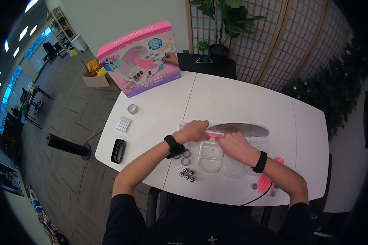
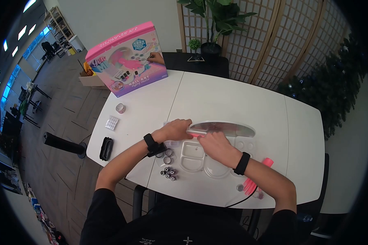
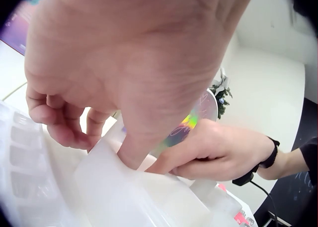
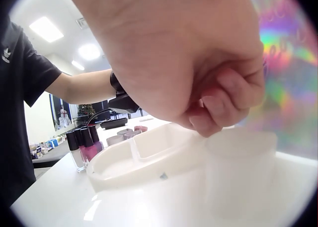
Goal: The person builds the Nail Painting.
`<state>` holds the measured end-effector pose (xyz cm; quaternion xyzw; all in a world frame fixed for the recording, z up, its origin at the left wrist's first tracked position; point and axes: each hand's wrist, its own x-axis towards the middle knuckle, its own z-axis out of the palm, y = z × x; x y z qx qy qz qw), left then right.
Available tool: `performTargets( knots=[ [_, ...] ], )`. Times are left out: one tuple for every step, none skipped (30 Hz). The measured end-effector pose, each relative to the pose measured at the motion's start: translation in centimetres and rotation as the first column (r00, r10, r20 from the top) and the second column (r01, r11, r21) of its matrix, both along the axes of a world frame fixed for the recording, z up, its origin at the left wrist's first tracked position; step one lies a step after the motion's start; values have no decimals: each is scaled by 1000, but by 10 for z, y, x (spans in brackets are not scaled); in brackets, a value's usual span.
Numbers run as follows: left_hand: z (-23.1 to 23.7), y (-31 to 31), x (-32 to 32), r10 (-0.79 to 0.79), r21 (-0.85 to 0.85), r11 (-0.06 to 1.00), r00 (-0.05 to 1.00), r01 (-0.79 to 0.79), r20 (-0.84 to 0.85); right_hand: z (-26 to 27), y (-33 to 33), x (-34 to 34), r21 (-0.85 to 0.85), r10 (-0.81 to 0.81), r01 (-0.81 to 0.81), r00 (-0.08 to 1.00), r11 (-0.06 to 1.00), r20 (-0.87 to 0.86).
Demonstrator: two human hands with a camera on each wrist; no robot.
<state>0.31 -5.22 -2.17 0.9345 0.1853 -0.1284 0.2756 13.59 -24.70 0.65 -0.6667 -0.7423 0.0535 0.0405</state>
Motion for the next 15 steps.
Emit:
performTargets(
  knots=[
    [3, 2, -1, 10, -28, 1000, 1000, -10, 12, -2, 1, 0, -3, -3, 3, 1000, 1000, -3],
    [7, 4, -5, 19, -56, 998, 1000, -18, 24, -2, 1, -1, -6, -8, 7, 1000, 1000, -7],
    [10, 7, -8, 30, -85, 996, 999, -27, 35, -2, 1, -1, -14, -11, 11, 1000, 1000, -12],
    [12, 13, -11, 41, -109, 993, 999, -37, 36, 1, 2, -2, -22, -15, 14, 1000, 1000, -17],
    [14, 21, -15, 52, -133, 990, 998, -47, 36, 3, 1, -3, -29, -19, 18, 1000, 999, -23],
    [16, 27, -19, 63, -156, 986, 997, -56, 35, 5, 1, -3, -30, -20, 19, 999, 999, -35],
    [15, 32, -26, 82, -100, 992, 995, -75, 59, 8, 0, -2, -31, -20, 18, 999, 999, -47],
    [14, 38, -35, 100, -44, 994, 992, -97, 81, 10, -1, -3, -32, -18, 16, 998, 999, -61],
    [12, 43, -43, 120, 12, 992, 987, -122, 105, 15, -4, -5, -20, -23, 22, 998, 1000, -64],
    [5, 48, -51, 130, 121, 982, 987, -141, 97, 21, -8, -9, -8, -28, 27, 997, 1000, -67],
    [10, 45, -55, 167, 154, 973, 984, -174, 55, 28, -13, -13, 5, -31, 31, 997, 1000, -69],
    [16, 40, -58, 205, 187, 961, 979, -205, 17, 34, -19, -19, 4, -41, 41, 995, 999, -90],
    [20, 37, -58, 242, 221, 947, 970, -232, -20, 41, -28, -27, 2, -53, 54, 993, 999, -109],
    [22, 34, -58, 259, 227, 942, 965, -246, -31, 47, -37, -34, 0, -67, 68, 989, 998, -129],
    [22, 30, -57, 276, 231, 938, 960, -259, -43, 54, -46, -40, -18, -76, 74, 989, 997, -123]
  ],
)
